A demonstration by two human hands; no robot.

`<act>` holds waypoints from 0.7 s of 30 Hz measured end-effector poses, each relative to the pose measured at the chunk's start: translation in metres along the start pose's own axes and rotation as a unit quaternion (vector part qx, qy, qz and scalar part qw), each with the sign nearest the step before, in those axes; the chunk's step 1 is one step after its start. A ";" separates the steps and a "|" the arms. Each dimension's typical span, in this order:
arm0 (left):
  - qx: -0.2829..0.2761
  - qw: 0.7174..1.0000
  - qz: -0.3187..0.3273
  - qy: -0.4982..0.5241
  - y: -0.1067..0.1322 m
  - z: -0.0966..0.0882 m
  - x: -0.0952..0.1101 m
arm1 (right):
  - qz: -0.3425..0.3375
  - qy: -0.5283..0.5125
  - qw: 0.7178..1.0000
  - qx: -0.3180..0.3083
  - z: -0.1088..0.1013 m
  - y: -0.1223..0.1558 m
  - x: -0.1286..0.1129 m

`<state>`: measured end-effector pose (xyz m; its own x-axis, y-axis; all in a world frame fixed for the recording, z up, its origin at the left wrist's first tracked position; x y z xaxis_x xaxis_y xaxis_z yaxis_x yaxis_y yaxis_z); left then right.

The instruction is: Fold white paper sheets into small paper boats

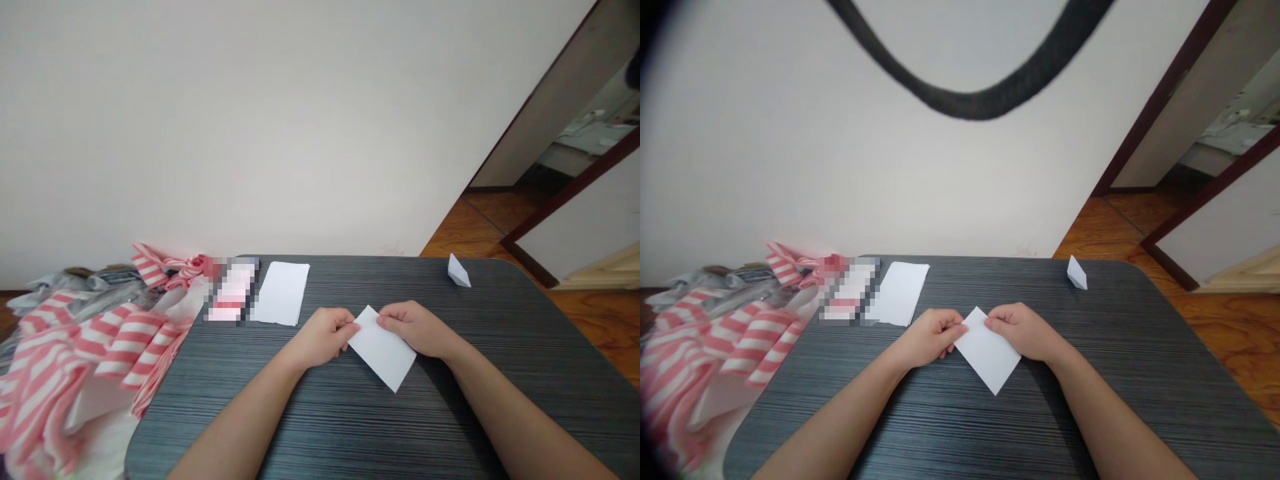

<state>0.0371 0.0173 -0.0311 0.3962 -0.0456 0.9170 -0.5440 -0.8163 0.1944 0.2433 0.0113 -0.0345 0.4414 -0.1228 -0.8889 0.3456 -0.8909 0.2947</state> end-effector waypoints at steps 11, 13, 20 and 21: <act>0.011 1.000 0.000 0.012 -0.001 -0.001 -0.003 | 0.002 -0.012 1.000 -0.008 -0.002 0.000 0.003; 0.010 1.000 -0.001 0.019 -0.001 -0.001 -0.003 | -0.001 -0.009 1.000 -0.006 -0.002 -0.001 0.005; 0.023 0.998 -0.013 0.064 -0.001 -0.002 -0.004 | -0.023 0.016 1.000 -0.006 -0.007 0.001 0.008; 0.024 0.998 -0.012 0.063 -0.001 -0.003 -0.004 | -0.024 0.023 0.999 -0.002 -0.008 0.001 0.008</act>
<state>0.0341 0.0195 -0.0338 0.3099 0.0448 0.9497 -0.4980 -0.8432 0.2023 0.2539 0.0126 -0.0380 0.4615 -0.0592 -0.8852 0.3713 -0.8933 0.2533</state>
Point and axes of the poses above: each hand's wrist, its own y-axis away from the middle knuckle, its own z-axis out of the palm, x = y × z, the point moved 2 cm from there along -y, towards the middle knuckle, and after that the axes turned 2 degrees about x, right-handed, at the moved point
